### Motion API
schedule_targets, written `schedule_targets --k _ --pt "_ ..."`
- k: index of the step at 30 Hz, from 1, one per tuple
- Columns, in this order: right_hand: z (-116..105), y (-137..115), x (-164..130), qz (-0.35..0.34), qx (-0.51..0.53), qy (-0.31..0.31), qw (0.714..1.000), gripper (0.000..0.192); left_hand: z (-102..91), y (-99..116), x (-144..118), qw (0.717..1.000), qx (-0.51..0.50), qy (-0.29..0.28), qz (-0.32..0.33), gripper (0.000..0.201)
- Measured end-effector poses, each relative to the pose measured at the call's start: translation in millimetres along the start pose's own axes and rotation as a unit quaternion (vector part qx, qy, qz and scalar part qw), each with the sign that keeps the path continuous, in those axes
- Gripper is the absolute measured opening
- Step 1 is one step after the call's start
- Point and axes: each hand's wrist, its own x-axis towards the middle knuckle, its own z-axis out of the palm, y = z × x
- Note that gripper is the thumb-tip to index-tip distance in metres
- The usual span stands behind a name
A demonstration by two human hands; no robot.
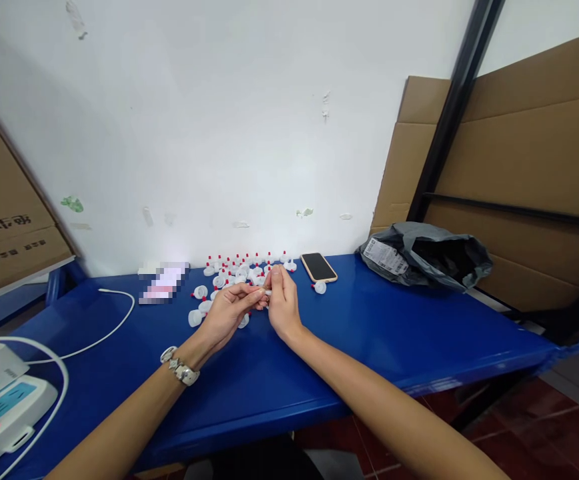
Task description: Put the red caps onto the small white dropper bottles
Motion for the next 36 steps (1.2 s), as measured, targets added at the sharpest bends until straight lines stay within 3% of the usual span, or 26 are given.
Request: schedule_targets --k 3,6,11,14,17,20,22,25,26,31,36 --pt "3 1 -1 -0.002 0.040 0.016 0.999 0.044 2.7 0 -2 1.000 -0.004 -0.001 0.014 0.028" --pt "1 -1 -1 0.007 0.067 -0.011 0.998 0.042 1.9 3 -3 1.000 0.001 -0.012 0.017 0.027" --pt "-10 -11 4 0.013 0.006 -0.189 0.982 0.032 -13.9 20 5 0.998 0.054 -0.023 0.017 0.027" --pt "-14 -13 14 -0.037 -0.062 -0.237 0.969 0.023 -28.2 34 10 0.991 0.132 0.004 0.035 0.029" --pt "-17 -7 33 -0.067 -0.132 -0.226 0.963 0.020 -42.8 44 3 0.947 0.302 0.060 0.090 0.031" --pt "-18 6 59 -0.071 -0.206 -0.179 0.959 0.017 -63.4 46 -12 0.841 0.515 0.046 0.159 0.028" --pt "-16 18 77 -0.075 -0.242 -0.170 0.952 0.016 -82.4 45 -16 0.803 0.570 0.060 0.162 0.025" --pt "-6 38 99 -0.086 -0.320 -0.154 0.931 0.015 -112.3 41 -9 0.810 0.552 0.167 0.105 0.023" --pt "-1 45 105 -0.079 -0.342 -0.157 0.923 0.015 -120.3 40 -4 0.812 0.549 0.178 0.086 0.023" --pt "25 72 123 0.003 -0.410 -0.184 0.893 0.017 -136.7 38 27 0.770 0.627 0.107 0.042 0.031" --pt "36 79 130 0.013 -0.452 -0.176 0.875 0.017 -141.9 32 45 0.763 0.643 0.069 0.019 0.035"
